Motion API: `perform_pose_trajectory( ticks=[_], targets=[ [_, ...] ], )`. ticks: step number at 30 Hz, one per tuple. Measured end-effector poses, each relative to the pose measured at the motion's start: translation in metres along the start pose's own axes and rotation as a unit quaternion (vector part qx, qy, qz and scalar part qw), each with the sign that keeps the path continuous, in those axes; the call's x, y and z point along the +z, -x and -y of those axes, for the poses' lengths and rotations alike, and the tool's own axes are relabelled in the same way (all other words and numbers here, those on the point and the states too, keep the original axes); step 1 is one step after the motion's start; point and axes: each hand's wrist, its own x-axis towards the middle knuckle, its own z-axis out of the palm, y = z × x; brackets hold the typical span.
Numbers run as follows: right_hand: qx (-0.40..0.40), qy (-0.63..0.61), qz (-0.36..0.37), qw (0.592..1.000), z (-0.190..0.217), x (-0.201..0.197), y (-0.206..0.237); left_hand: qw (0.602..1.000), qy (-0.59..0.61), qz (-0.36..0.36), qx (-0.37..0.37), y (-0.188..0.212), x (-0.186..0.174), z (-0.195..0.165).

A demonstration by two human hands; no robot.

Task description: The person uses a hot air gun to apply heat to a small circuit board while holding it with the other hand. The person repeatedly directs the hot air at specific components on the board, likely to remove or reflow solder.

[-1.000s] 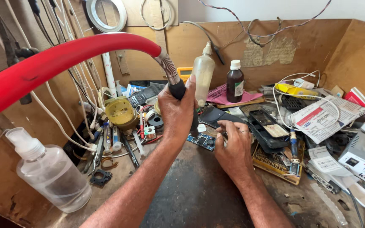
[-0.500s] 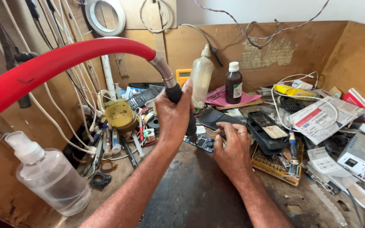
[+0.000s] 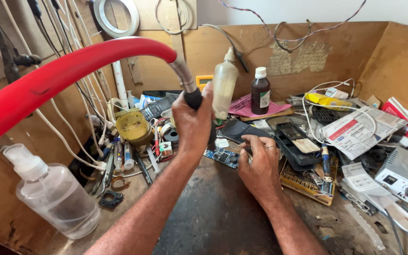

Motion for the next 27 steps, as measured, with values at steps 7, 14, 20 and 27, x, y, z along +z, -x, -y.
perform_pose_trajectory(
  ticks=[7,14,20,27],
  targets=[
    [0.007,0.001,0.003,1.0,0.003,-0.001,0.001,1.0,-0.023,0.004,-0.019,0.004,-0.001,-0.004],
    [0.007,-0.003,0.003,1.0,0.003,-0.001,-0.001,0.999,0.029,0.016,-0.029,0.007,0.004,-0.006],
    [-0.003,0.003,0.001,1.0,0.002,-0.001,-0.001,0.998,0.026,-0.007,-0.048,0.006,0.01,0.001],
    [0.001,0.002,0.005,1.0,0.002,-0.001,0.0,0.997,0.05,-0.009,-0.051,0.006,0.014,0.007]
  ],
)
